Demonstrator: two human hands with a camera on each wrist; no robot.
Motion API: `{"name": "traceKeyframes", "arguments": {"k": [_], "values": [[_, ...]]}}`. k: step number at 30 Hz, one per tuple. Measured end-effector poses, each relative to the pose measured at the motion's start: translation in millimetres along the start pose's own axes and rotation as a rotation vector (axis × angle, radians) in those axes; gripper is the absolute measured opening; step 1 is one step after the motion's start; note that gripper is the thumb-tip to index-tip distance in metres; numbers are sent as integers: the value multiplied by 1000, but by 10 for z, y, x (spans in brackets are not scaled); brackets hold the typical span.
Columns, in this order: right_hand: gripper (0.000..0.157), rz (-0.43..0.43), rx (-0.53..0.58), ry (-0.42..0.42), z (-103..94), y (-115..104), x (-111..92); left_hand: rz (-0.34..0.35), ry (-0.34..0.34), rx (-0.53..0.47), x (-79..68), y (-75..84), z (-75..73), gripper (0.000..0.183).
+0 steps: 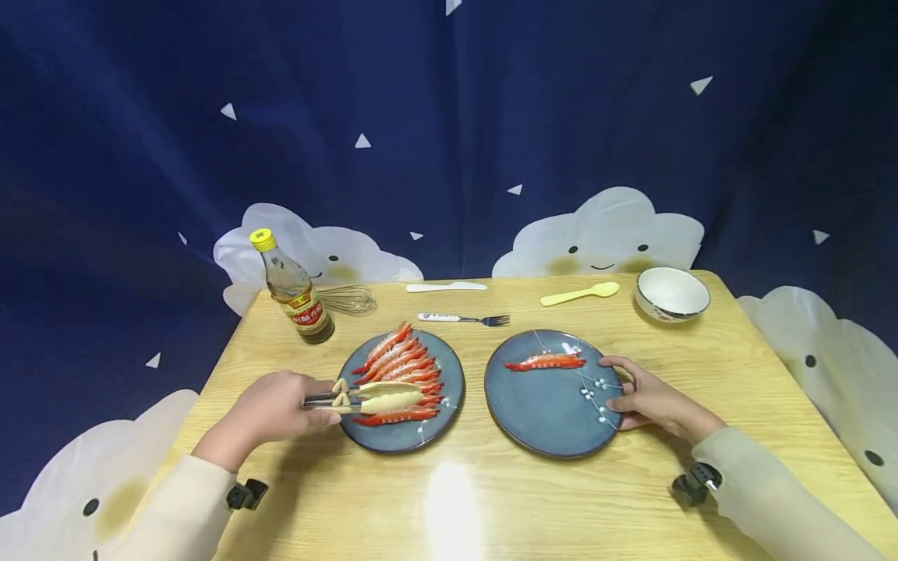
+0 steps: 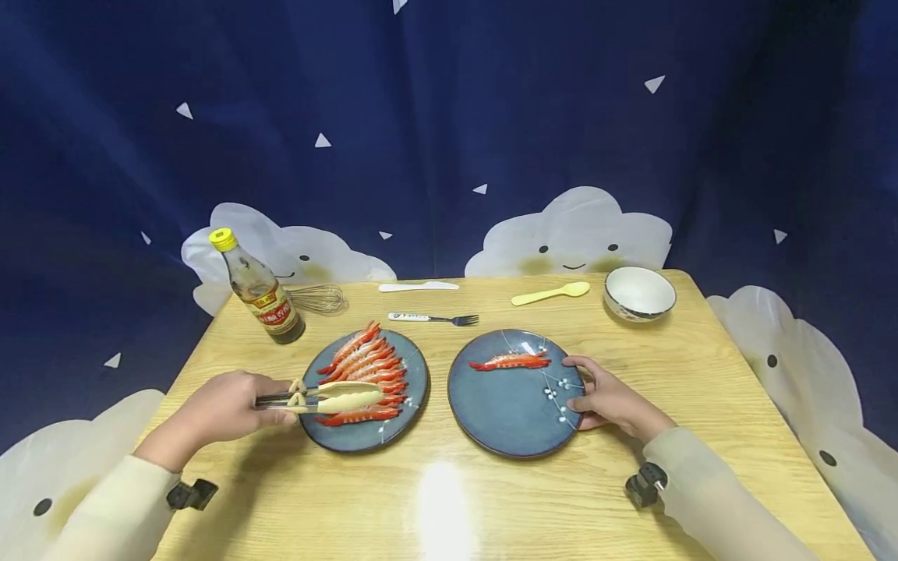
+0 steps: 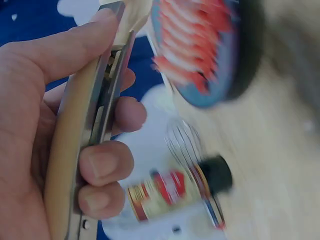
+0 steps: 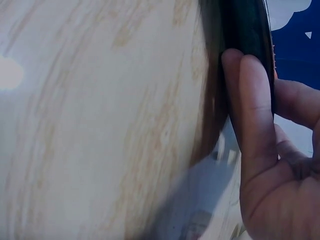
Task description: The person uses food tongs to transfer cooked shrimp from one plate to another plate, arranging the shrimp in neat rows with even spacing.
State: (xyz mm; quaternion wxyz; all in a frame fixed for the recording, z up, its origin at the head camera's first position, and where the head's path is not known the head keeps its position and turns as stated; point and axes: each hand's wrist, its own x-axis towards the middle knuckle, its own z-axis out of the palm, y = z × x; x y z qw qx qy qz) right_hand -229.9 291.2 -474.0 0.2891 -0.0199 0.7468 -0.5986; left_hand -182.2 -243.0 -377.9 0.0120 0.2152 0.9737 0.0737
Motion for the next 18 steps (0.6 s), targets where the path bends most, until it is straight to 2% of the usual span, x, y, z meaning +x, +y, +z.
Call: {"name": "traceKeyframes", "arguments": {"k": [3,7,11,18], "values": [[74,4,-9,-1,-1,-6,6,-58,7,26,-261,-106,13,55],[74,8,-8,18,-30,-9,-3,-89,24,57,-427,-183,19,59],[73,14,-8,29,-27,-6,-3,-110,33,72,-489,-212,27,60],[73,17,-6,28,14,-10,-4,-98,4,66,-488,-188,13,60]]}}
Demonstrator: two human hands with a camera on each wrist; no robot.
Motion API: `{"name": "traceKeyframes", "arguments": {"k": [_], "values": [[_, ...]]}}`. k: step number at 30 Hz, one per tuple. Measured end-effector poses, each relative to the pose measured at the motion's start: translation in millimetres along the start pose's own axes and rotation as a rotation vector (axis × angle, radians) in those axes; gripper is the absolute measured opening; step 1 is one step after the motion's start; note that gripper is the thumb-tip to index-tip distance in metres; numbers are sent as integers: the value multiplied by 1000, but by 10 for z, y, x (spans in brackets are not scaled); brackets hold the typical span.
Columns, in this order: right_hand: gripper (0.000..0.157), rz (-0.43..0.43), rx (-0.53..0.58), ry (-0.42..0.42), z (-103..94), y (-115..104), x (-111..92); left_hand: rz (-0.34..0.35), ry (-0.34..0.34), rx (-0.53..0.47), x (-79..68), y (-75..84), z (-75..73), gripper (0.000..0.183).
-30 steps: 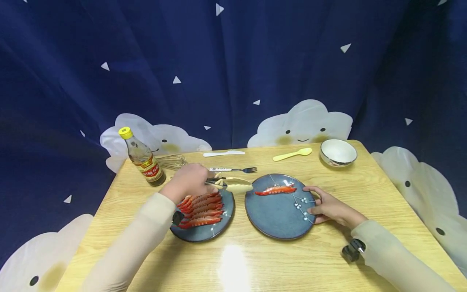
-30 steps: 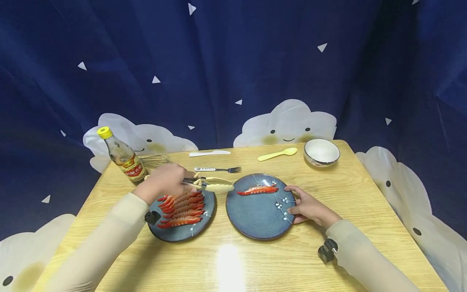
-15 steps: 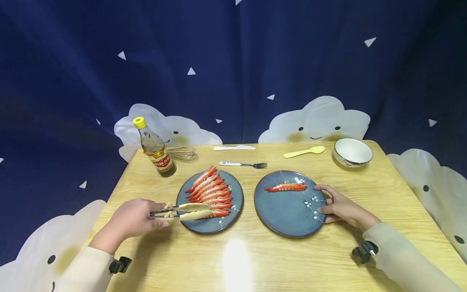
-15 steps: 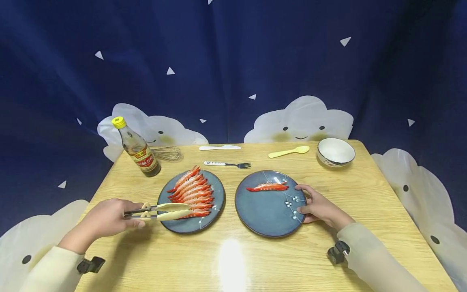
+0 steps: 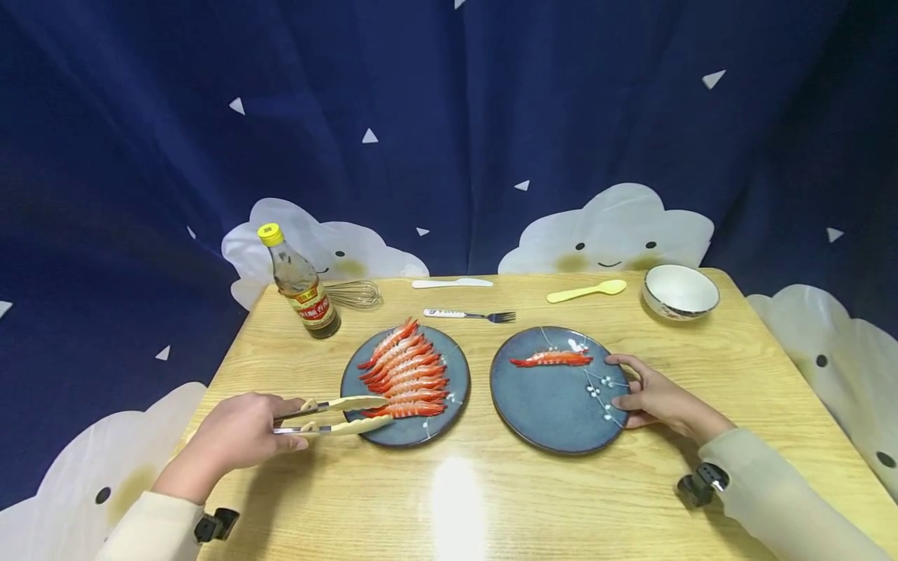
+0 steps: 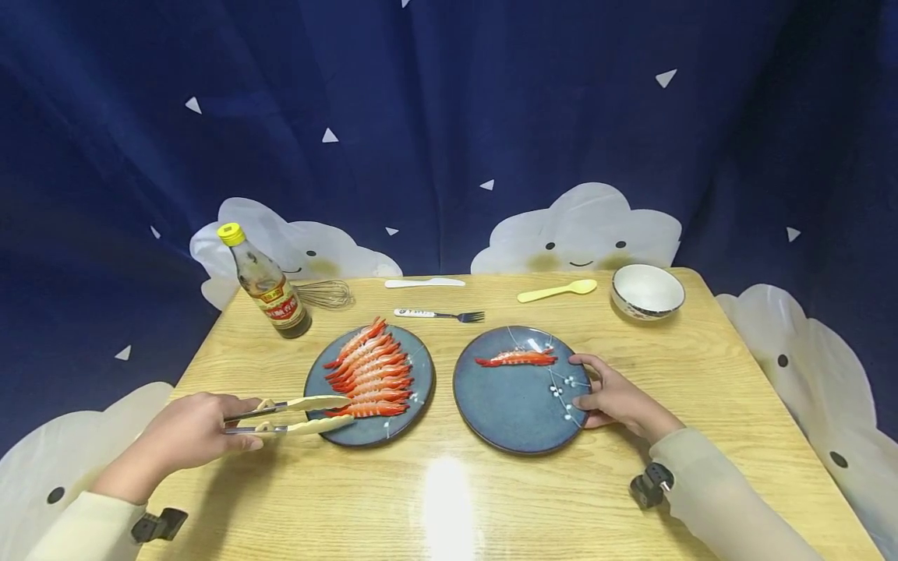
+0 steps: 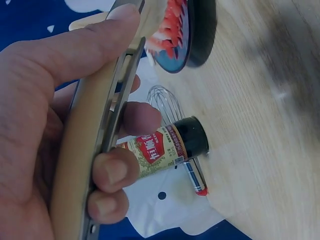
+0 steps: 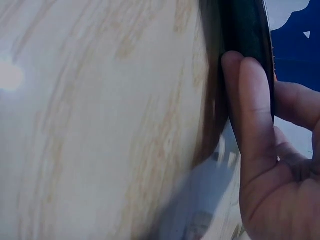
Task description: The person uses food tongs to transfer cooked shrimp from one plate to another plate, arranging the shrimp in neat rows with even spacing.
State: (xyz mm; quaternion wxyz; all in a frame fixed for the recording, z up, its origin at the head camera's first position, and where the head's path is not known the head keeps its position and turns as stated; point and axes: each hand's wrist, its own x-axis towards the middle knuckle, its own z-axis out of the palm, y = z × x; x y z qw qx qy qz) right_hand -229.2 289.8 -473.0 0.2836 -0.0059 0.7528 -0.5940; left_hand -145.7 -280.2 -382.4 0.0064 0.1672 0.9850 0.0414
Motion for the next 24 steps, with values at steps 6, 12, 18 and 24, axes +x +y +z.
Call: {"name": "traceKeyframes", "arguments": {"k": [6,12,18,24], "values": [[73,10,3,12,8,-6,3,21,-9,35,23,16,-6,63],[73,13,10,16,14,-8,10,-38,-80,-47,18,5,-7,65],[73,9,18,3,20,-12,19,5,-40,-18,12,-2,16,57],[73,15,13,9,1,-3,14,73,2,79,15,31,52,48]]}}
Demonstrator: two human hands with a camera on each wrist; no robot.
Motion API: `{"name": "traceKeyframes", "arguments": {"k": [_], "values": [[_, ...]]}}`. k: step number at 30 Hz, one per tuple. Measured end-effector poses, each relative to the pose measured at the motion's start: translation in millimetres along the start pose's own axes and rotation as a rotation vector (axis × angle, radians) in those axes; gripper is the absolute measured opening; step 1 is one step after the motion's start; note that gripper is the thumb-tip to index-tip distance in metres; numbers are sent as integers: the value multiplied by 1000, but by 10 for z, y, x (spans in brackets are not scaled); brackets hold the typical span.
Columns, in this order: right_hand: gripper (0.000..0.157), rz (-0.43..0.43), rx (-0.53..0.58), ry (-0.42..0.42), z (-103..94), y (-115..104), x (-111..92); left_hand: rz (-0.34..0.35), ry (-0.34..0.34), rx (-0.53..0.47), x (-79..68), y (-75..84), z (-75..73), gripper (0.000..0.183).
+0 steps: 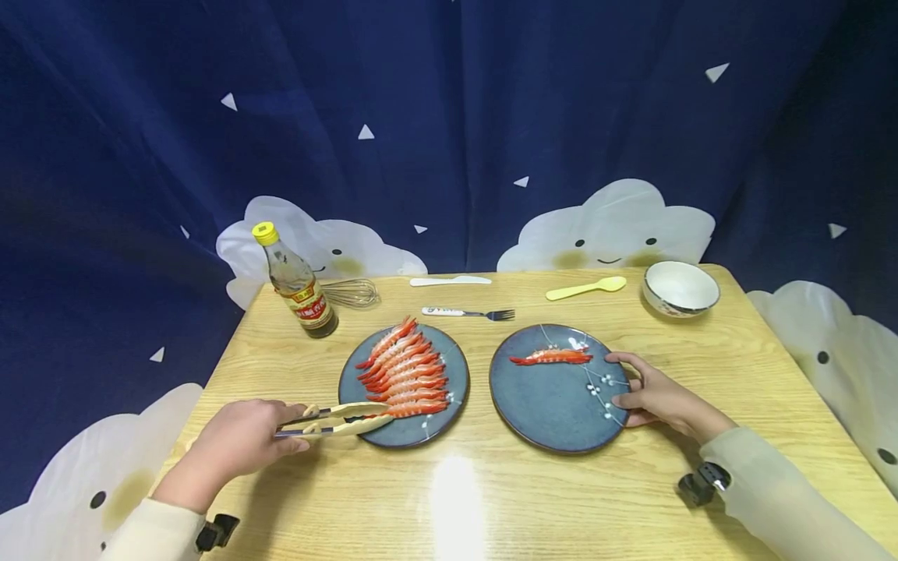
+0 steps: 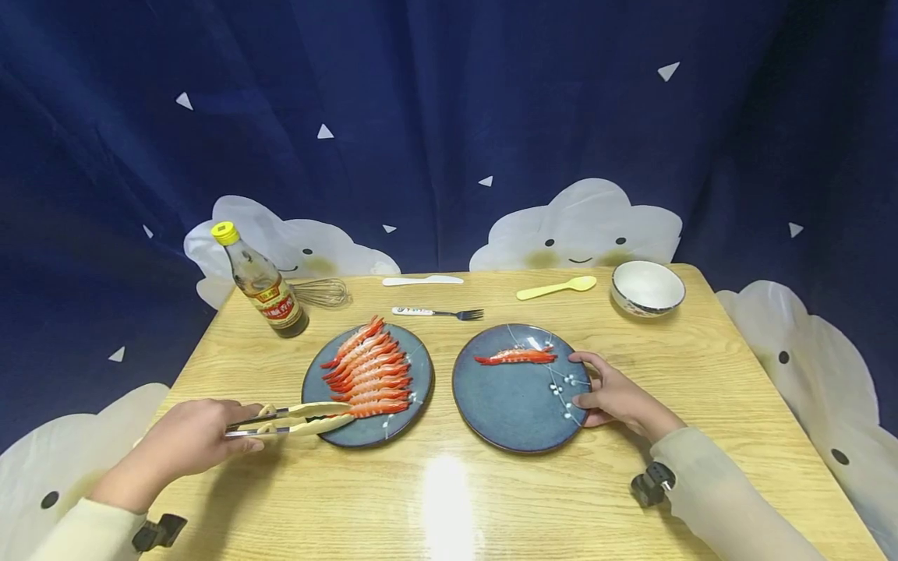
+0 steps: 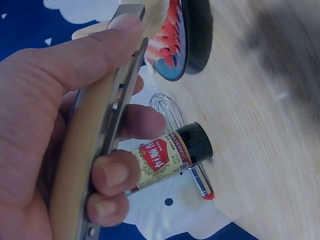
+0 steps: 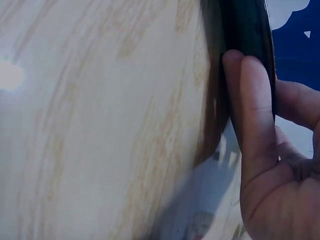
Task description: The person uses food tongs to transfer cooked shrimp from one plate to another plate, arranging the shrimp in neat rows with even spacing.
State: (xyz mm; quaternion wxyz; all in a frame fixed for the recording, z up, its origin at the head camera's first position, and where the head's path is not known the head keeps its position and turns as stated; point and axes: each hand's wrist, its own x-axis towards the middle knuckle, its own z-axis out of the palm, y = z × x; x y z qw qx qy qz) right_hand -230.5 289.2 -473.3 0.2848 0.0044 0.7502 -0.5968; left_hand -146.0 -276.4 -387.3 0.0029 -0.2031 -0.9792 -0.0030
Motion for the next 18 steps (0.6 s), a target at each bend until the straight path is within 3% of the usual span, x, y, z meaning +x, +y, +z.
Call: {"name": "traceKeyframes", "arguments": {"k": [5,13,18], "values": [[73,-1,-3,-1,1,0,-4,30,11,7,-31,14,-29,45],[74,-6,3,-2,0,29,3,15,-42,-133,-23,-1,-152,51],[74,-12,-1,1,-10,29,5,51,-29,-194,127,13,-258,44]]}}
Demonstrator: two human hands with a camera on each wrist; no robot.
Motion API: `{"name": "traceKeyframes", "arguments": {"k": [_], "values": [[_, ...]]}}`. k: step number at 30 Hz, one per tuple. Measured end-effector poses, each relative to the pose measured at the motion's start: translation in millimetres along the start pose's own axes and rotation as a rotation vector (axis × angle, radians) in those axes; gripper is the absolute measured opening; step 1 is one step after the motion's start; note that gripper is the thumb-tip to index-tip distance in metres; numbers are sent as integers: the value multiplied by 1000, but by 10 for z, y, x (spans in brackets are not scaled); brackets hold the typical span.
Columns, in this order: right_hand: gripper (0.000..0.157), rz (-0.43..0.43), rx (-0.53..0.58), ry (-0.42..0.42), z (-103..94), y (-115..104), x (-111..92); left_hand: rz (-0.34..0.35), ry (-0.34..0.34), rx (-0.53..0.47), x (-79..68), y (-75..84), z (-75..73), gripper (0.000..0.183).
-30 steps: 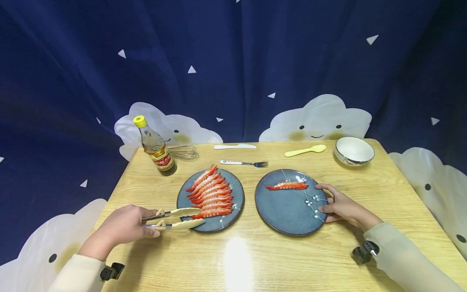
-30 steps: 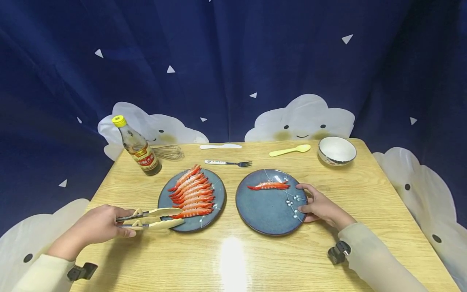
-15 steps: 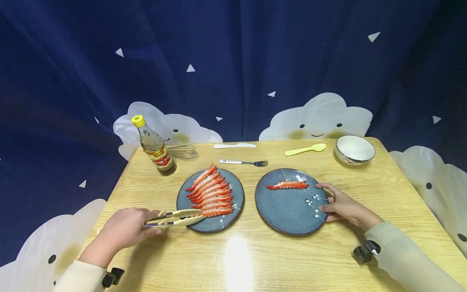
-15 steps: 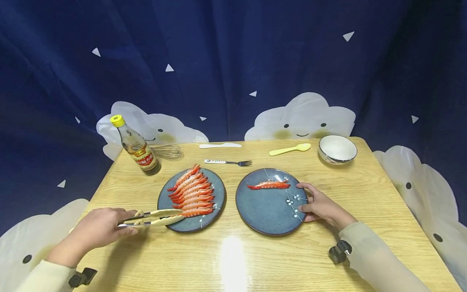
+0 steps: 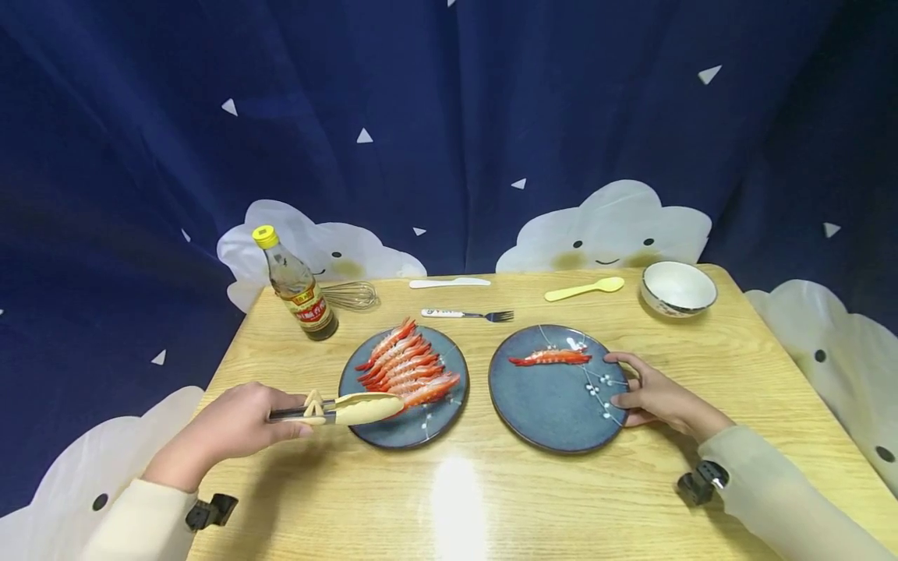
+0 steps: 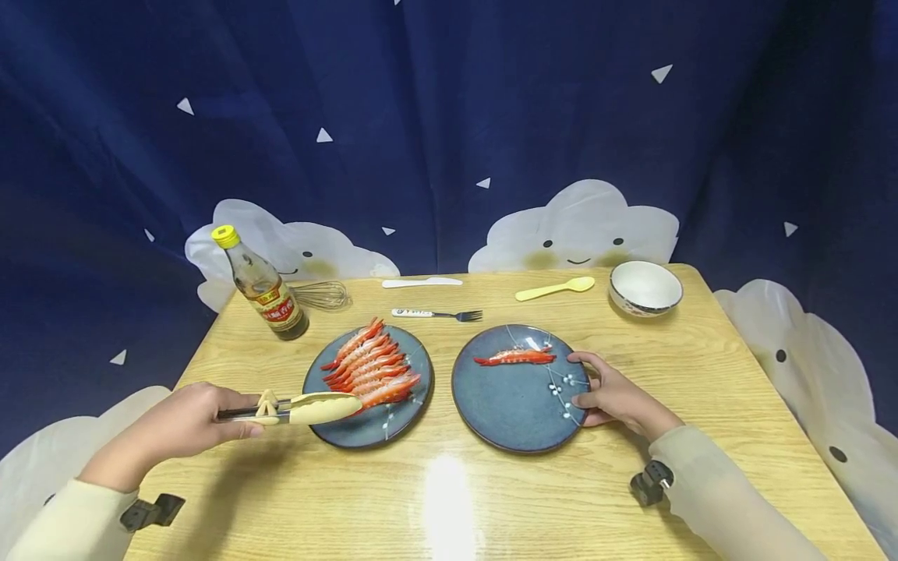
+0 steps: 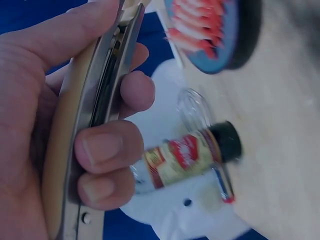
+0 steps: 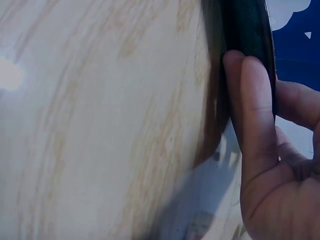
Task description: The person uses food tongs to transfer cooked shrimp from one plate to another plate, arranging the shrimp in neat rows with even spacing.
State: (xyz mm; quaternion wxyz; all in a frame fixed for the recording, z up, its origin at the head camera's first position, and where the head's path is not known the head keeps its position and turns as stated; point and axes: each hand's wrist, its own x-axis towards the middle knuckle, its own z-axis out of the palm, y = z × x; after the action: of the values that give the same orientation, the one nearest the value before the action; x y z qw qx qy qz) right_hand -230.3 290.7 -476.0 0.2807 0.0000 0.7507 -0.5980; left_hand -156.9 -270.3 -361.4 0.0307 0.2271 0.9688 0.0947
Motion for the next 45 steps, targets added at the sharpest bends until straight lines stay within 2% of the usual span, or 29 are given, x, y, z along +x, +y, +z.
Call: {"name": "traceKeyframes", "arguments": {"k": [2,6,9,13,16,23,30,33,40,43,45], "values": [[74,1,0,7,-14,-3,-8,45,-11,-5,144,37,-35,42],[74,2,8,5,-7,41,-23,125,-93,-33,484,169,-48,40],[73,-5,18,-10,25,87,-32,176,-153,-48,753,304,-4,40],[73,-7,16,-25,61,99,-19,274,-200,-40,1115,495,81,27],[73,-6,18,-24,76,92,6,318,-236,-35,1367,628,138,23],[72,-9,21,-14,92,65,21,252,-343,-95,1852,792,275,22],[72,-4,6,-8,117,39,14,169,-406,-95,2096,799,309,31],[71,-5,-4,10,106,18,7,161,-414,-99,2162,809,301,30],[71,-9,3,27,63,16,-26,209,-439,-146,2291,886,348,17],[72,-13,19,35,43,35,-40,180,-448,-161,2339,931,366,18],[72,-14,29,46,25,48,-51,151,-452,-157,2367,965,361,26]]}}
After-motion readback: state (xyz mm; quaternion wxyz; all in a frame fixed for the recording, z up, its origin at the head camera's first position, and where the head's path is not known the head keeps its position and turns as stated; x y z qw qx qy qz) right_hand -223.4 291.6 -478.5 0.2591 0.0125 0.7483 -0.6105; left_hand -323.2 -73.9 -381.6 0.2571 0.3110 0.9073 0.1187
